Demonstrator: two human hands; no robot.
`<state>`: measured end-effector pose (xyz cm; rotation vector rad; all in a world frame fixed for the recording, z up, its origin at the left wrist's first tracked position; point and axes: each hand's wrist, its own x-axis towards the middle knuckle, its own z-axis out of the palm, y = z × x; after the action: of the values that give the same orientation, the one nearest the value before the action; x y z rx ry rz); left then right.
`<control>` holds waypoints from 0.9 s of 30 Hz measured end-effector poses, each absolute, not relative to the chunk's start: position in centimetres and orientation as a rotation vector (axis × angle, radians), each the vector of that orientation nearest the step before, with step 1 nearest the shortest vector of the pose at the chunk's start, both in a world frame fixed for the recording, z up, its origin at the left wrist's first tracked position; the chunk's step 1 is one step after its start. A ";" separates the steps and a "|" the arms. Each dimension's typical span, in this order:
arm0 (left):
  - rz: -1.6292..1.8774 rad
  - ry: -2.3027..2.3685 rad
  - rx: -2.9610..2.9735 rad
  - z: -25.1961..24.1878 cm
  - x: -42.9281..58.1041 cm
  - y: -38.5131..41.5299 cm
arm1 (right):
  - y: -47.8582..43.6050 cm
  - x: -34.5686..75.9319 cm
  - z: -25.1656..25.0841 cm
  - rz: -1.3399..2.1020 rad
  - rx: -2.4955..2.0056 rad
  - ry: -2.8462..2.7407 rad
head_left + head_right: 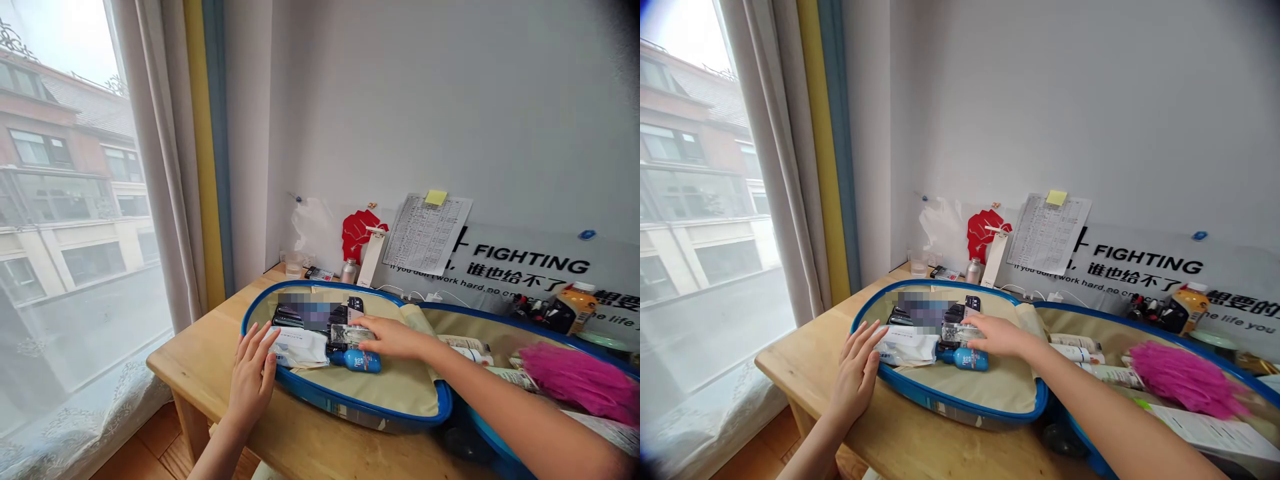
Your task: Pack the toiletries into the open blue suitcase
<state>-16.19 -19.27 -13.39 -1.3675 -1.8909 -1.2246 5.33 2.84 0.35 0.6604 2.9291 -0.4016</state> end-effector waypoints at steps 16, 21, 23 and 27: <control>-1.231 -1.892 -1.365 -13.1 -16.1 -19.3 | 1.3 6.0 -1.2 -0.503 0.477 2.829; -1.238 -1.898 -1.355 -13.2 -16.1 -19.3 | 0.1 5.9 -1.4 -0.506 0.409 2.880; -1.237 -1.902 -1.363 -13.2 -16.2 -19.4 | 0.2 5.9 -1.0 -0.495 0.426 2.927; -1.228 -1.886 -1.385 -13.4 -16.3 -19.4 | 3.0 7.2 1.9 -0.443 0.659 3.083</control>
<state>-16.25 -19.40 -13.37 -1.3847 -1.8859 -1.2285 7.25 3.04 1.85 0.6589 3.0831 -0.4430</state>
